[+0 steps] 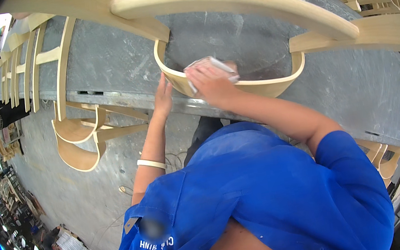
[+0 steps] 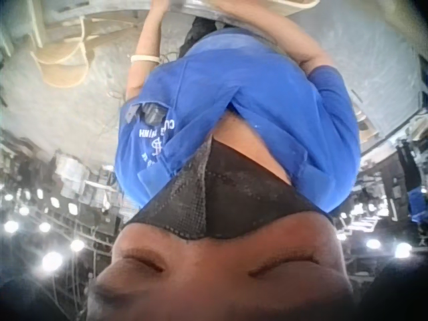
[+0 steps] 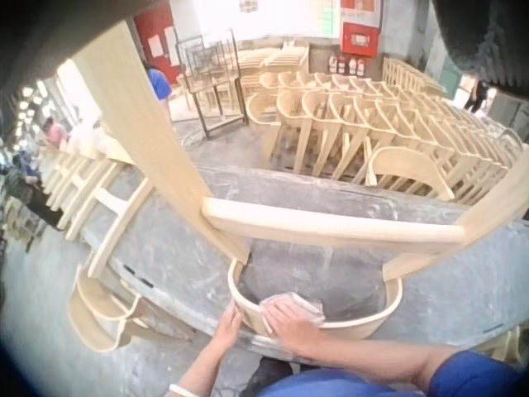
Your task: The person wipes the surfaces of wooden chair frames with a cloth, turning each chair to clean multiple sides. After wiping, the person stacks the finished chairs with others.
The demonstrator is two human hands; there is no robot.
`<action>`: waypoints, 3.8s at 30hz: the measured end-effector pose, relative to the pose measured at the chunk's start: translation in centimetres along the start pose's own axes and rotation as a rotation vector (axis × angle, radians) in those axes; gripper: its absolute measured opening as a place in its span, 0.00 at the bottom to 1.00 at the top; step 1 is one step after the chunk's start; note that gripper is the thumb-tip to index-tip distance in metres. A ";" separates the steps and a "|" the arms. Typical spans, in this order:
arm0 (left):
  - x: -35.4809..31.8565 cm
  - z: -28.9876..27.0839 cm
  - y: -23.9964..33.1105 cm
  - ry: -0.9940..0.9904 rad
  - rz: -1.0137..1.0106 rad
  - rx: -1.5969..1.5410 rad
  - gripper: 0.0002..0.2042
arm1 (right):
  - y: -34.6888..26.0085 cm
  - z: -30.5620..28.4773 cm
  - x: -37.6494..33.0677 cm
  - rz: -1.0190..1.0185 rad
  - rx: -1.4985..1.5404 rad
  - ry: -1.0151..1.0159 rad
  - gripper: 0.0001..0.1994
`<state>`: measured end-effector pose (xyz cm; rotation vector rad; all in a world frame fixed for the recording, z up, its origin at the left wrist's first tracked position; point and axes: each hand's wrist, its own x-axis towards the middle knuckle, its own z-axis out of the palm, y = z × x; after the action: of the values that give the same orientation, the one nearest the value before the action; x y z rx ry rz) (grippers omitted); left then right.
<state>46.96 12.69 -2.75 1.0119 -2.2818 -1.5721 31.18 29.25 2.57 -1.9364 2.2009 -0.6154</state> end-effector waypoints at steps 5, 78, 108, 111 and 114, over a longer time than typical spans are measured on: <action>0.3 -1.7 -0.1 -0.156 -0.031 -0.059 0.26 | -1.3 4.8 9.7 0.017 0.065 -0.031 0.26; -14.8 -9.3 57.0 0.932 1.859 0.877 0.26 | 8.6 -22.8 4.3 0.106 1.853 0.521 0.24; -27.3 -9.9 42.4 0.903 1.737 0.934 0.23 | -10.6 -48.2 -21.2 -0.049 -0.667 1.279 0.18; -28.2 -10.3 41.8 0.842 1.788 0.960 0.23 | -11.5 -51.3 -18.3 -0.084 -0.749 1.071 0.19; -28.8 -10.5 41.3 0.798 1.816 0.960 0.22 | -12.6 -51.2 -17.8 -0.068 -0.687 0.824 0.20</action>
<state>56.36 31.27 44.25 -0.4804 -1.8332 0.5686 26.50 56.04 51.06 -2.3576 3.1866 -0.8673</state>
